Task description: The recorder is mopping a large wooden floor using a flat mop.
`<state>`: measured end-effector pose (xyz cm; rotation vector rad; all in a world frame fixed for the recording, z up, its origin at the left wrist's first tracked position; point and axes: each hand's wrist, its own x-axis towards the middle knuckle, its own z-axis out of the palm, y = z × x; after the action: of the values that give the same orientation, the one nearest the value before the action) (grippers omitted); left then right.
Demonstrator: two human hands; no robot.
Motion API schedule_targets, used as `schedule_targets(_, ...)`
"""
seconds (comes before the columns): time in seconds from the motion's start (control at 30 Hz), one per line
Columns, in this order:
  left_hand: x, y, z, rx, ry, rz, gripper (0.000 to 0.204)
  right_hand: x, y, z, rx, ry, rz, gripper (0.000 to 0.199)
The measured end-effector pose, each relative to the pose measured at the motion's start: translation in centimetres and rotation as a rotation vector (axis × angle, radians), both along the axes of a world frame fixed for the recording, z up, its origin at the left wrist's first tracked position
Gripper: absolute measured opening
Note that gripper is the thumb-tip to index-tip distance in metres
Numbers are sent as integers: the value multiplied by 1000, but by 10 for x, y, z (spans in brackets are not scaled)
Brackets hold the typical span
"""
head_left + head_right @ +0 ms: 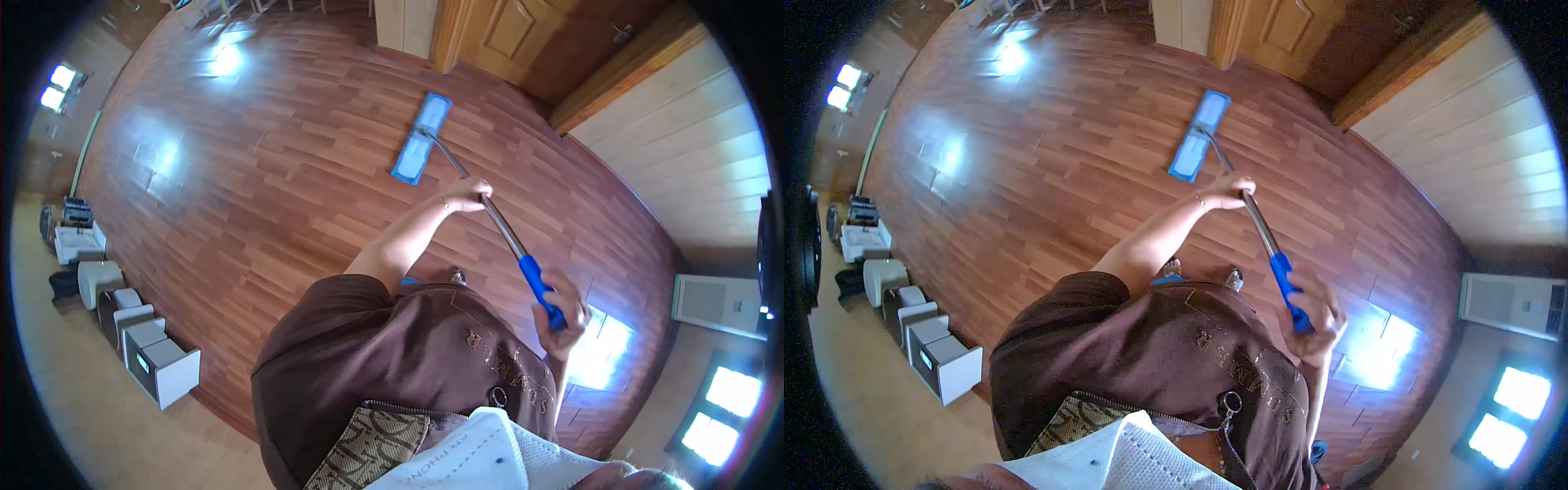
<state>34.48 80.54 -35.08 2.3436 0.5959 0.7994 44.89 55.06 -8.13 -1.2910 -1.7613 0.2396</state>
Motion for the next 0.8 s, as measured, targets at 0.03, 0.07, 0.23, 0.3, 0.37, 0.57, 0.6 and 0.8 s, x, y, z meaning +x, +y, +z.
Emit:
schedule_targets(0.03, -12, 6, -3, -3, 3, 0, 27, -4, 9, -5, -7, 42, -5, 25)
schedule_targets(0.07, -29, 18, -7, -58, 99, 92, 18, -10, 18, -9, -14, 88, 9, 27)
schedule_targets(0.23, -128, 60, -31, -139, 148, 342, 39, -57, 66, -38, -131, 448, 229, 22)
schedule_targets(0.3, -157, 57, -30, -40, 117, 489, 39, -71, 85, -54, -155, 488, 350, 23)
schedule_targets(0.37, -187, 47, -29, -62, 107, 578, 36, -90, 95, -70, -142, 548, 427, 24)
schedule_targets(0.57, -267, -6, -40, -188, -41, 862, 33, -132, 98, -73, -158, 581, 561, 29)
schedule_targets(0.6, -272, -15, -37, -184, -51, 909, 33, -135, 99, -72, -170, 623, 581, 29)
schedule_targets(0.8, -305, -61, -18, 46, -111, 972, 33, -145, 100, -47, -224, 781, 726, 27)
